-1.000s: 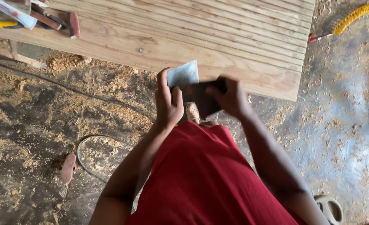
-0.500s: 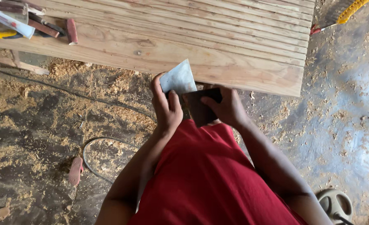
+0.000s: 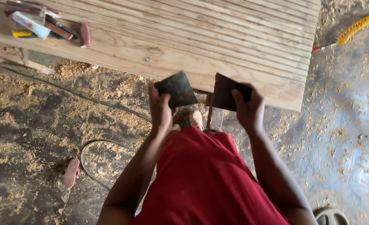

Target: The person uses a putty knife to apply a brown filler paste into the grooves of a wooden table. They spread the filler along the lines and scrape off the excess material to smooth the surface.

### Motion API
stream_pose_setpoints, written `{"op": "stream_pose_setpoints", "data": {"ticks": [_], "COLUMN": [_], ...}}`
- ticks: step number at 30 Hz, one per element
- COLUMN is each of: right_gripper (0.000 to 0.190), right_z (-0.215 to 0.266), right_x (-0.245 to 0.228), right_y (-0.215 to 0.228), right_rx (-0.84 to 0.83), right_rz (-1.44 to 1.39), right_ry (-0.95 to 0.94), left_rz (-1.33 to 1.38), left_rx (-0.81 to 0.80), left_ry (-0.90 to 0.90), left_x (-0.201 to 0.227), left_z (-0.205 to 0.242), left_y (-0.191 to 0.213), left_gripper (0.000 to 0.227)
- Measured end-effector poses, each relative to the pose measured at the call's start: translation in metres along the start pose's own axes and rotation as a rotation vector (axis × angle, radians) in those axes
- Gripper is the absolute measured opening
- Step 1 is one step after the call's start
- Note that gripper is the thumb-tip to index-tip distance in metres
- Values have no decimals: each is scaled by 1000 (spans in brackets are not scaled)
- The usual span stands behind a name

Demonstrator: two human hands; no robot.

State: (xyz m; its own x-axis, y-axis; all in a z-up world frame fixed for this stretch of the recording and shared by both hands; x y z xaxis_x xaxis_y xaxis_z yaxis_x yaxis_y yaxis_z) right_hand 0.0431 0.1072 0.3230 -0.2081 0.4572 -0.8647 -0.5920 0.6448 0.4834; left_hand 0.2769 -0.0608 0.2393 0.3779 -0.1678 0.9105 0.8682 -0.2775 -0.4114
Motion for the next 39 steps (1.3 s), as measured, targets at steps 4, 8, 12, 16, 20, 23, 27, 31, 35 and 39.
{"op": "stream_pose_setpoints", "data": {"ticks": [4, 8, 12, 16, 20, 23, 27, 31, 35, 39], "right_gripper": [20, 27, 26, 18, 13, 17, 18, 22, 31, 28], "right_z": [50, 89, 88, 71, 17, -31, -45, -22, -5, -10], "right_x": [-48, -70, -69, -38, -3, 18, -10, -20, -15, -4], "right_y": [-31, -60, -66, -91, -71, -36, -33, -61, -85, -94], "right_rx": [65, 9, -39, -296, -308, -297, -467, -587, -669, -627], "right_rz": [176, 278, 315, 480, 476, 126, 204, 334, 390, 488], "right_ry": [571, 844, 877, 786, 370, -128, 23, 53, -20, 48], "left_rz": [248, 243, 205, 339, 11, -221, -345, -430, -508, -190], "left_rx": [-50, 62, 120, 137, -50, -430, -830, -689, -417, 325], "left_ry": [146, 252, 283, 186, 130, 199, -439, -122, -260, -28], "left_x": [-38, -55, -45, -19, 5, 14, 62, 32, 27, 7], "left_z": [14, 25, 20, 4, -13, -7, 4, -1, -26, -39], "left_y": [-11, -4, 1, 11, 20, 14, -17, -3, 10, 85], "left_gripper": [33, 34, 41, 45, 47, 58, 86, 82, 60, 50]}}
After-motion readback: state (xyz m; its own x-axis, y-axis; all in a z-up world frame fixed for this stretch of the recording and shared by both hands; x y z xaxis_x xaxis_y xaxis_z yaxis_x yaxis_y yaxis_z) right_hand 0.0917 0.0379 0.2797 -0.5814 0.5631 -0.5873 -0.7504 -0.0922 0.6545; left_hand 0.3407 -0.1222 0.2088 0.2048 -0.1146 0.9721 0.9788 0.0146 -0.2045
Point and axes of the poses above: each hand's wrist, its own z-axis away from the middle knuckle, its own y-axis out of the back of the hand, x = y × z, the point moved 8 cm from there along -z, towards the middle knuckle, and after that the axes turned 14 degrees about -y, right-handed, at the moved point
